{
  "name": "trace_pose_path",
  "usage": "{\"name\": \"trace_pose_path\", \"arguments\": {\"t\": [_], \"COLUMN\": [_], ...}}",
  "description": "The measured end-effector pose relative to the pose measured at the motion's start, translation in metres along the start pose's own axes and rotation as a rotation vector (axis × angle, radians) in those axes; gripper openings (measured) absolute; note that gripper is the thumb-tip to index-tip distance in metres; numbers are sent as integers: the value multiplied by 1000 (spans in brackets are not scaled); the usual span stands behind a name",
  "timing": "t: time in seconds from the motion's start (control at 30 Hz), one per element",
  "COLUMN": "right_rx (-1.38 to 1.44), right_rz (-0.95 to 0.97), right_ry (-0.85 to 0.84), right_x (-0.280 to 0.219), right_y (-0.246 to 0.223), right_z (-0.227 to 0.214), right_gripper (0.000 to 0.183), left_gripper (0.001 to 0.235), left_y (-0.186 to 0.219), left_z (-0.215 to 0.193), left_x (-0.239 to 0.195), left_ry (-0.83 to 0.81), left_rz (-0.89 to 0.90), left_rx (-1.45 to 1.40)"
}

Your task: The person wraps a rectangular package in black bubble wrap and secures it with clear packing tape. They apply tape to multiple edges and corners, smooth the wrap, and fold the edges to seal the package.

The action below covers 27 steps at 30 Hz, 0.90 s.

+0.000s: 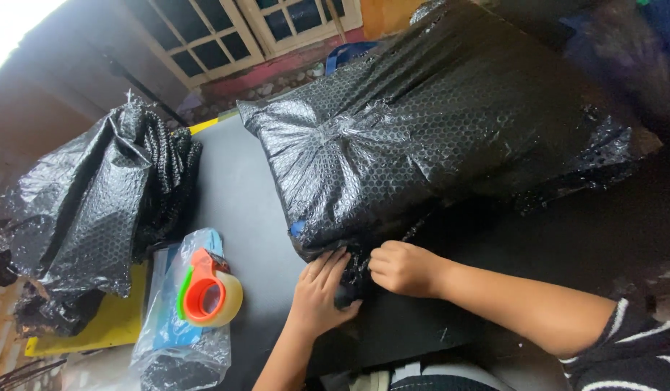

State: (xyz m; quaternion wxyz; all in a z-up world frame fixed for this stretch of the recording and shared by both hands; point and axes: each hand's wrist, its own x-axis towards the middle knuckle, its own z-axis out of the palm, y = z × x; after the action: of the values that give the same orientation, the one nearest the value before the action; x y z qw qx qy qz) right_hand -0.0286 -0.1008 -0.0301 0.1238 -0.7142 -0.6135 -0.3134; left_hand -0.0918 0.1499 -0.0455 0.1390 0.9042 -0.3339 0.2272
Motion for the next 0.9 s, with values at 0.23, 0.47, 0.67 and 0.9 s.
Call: {"name": "trace_pose_path", "arguments": {"t": [0.23, 0.47, 0.67, 0.9], "right_rx": [-188, -131, 45, 232], "right_rz": [-108, 36, 417, 850], "right_ry": [349, 392, 162, -124], "right_x": [39, 42, 44, 65], "right_y": [24, 49, 52, 56], "right_z": [-15, 22, 37, 12], "right_gripper": [20, 29, 35, 58], "left_gripper": [46, 26, 13, 15], "left_y": [-20, -27, -41, -51], "left_z": [37, 49, 56, 37], "left_x": [5, 4, -9, 6], "left_ry": [191, 271, 443, 634], "left_rz": [19, -110, -59, 28], "left_rx": [309, 161, 135, 233]}}
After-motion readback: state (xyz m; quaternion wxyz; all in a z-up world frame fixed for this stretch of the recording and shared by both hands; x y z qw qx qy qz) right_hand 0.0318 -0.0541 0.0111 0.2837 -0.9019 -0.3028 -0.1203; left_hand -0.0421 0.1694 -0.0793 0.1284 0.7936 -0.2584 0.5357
